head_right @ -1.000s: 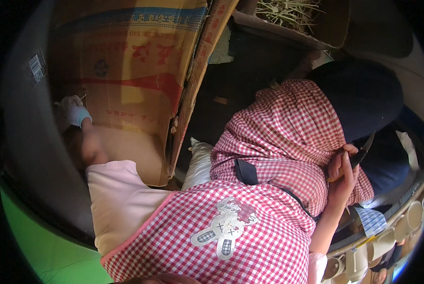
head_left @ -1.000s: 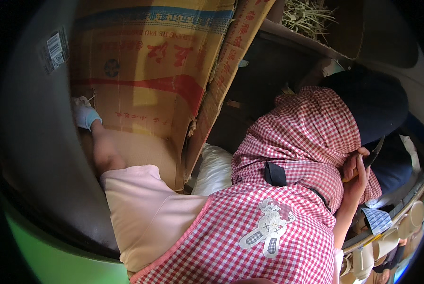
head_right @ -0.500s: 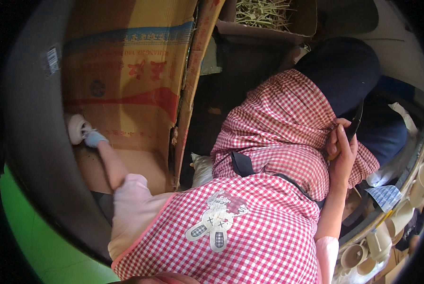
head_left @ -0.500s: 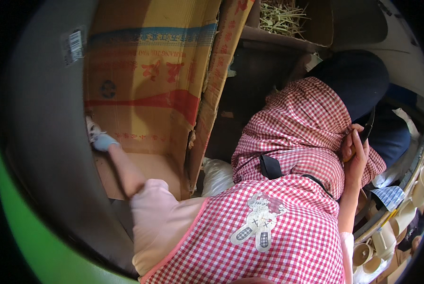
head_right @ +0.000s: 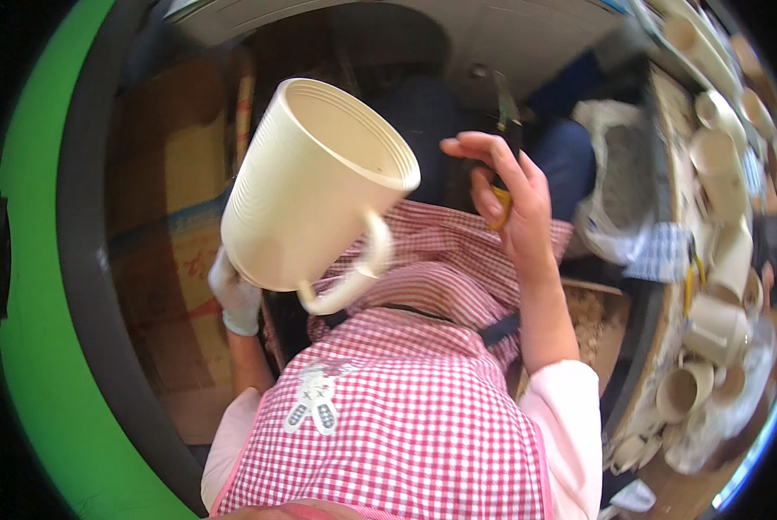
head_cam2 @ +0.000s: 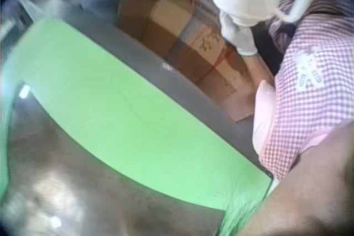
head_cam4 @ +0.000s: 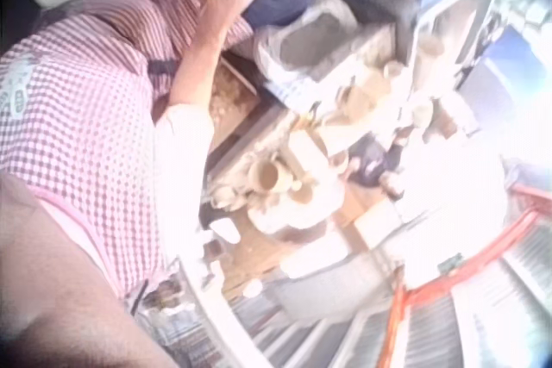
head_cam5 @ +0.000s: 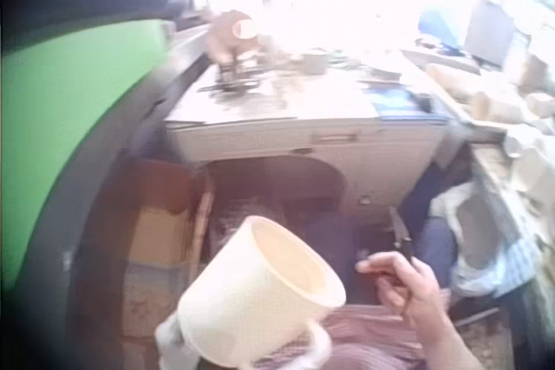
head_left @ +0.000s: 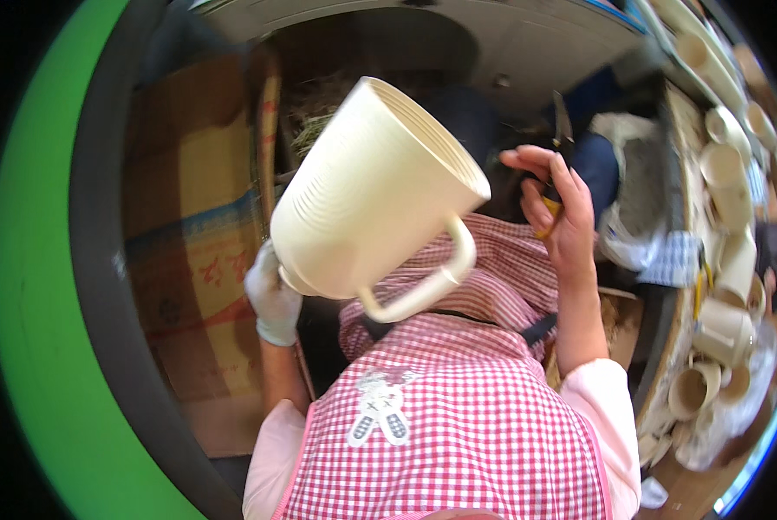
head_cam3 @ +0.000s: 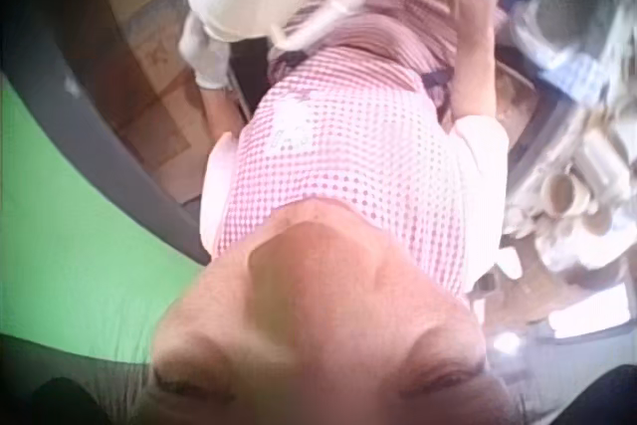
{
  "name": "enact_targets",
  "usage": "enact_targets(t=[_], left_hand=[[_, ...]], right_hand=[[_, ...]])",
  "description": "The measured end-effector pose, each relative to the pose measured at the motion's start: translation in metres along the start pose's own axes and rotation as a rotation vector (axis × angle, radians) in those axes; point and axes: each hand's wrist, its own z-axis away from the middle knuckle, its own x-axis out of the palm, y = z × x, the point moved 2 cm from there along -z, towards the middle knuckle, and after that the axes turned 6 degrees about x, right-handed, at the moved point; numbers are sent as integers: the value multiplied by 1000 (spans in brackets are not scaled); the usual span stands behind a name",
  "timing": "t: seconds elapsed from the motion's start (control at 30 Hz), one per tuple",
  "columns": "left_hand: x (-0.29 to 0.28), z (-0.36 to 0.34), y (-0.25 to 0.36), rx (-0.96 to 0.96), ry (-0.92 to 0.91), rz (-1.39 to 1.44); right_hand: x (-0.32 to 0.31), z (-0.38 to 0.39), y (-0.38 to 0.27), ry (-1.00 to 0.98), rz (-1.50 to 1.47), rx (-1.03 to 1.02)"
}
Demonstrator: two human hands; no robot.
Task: The person repeatedly picks up beige ceramic pitchers, uses a small tool to scrape the interior rim, and rubs the exterior with a sanding pad. They handle each pitcher one at a time, rotate it to access different sides, and place it back on the workbench.
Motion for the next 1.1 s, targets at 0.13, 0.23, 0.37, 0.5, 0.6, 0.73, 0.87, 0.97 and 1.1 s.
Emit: enact_targets(t=[0.13, 0.23, 0.37, 0.5, 0.6, 0.73, 0.87, 0.97, 1.1], left_hand=[[16, -58, 54, 528, -47, -281], [25, -84, 81, 683, -104, -298], [40, -102, 99, 724, -74, -301], [55, -112, 105, 723, -79, -383], [60, -120, 109, 771, -108, -393], [72, -137, 112, 780, -68, -475], [98, -148, 109, 218, 245, -183], [114, -138, 114, -606, -136, 686], [115, -112, 132, -865, -42, 1049]], right_hand=[[-34, 26, -30, 23, 165, -45], [-58, 42, -36, 39, 149, -14], [-83, 55, -32, 114, 14, 71], [-91, 60, -25, 116, -236, 136], [-91, 58, -21, 146, -282, 186], [-93, 46, -19, 165, -170, 172], [-91, 43, -16, 259, -222, 112], [-84, 48, -15, 336, -69, 25], [-75, 60, -20, 316, -146, -61]])
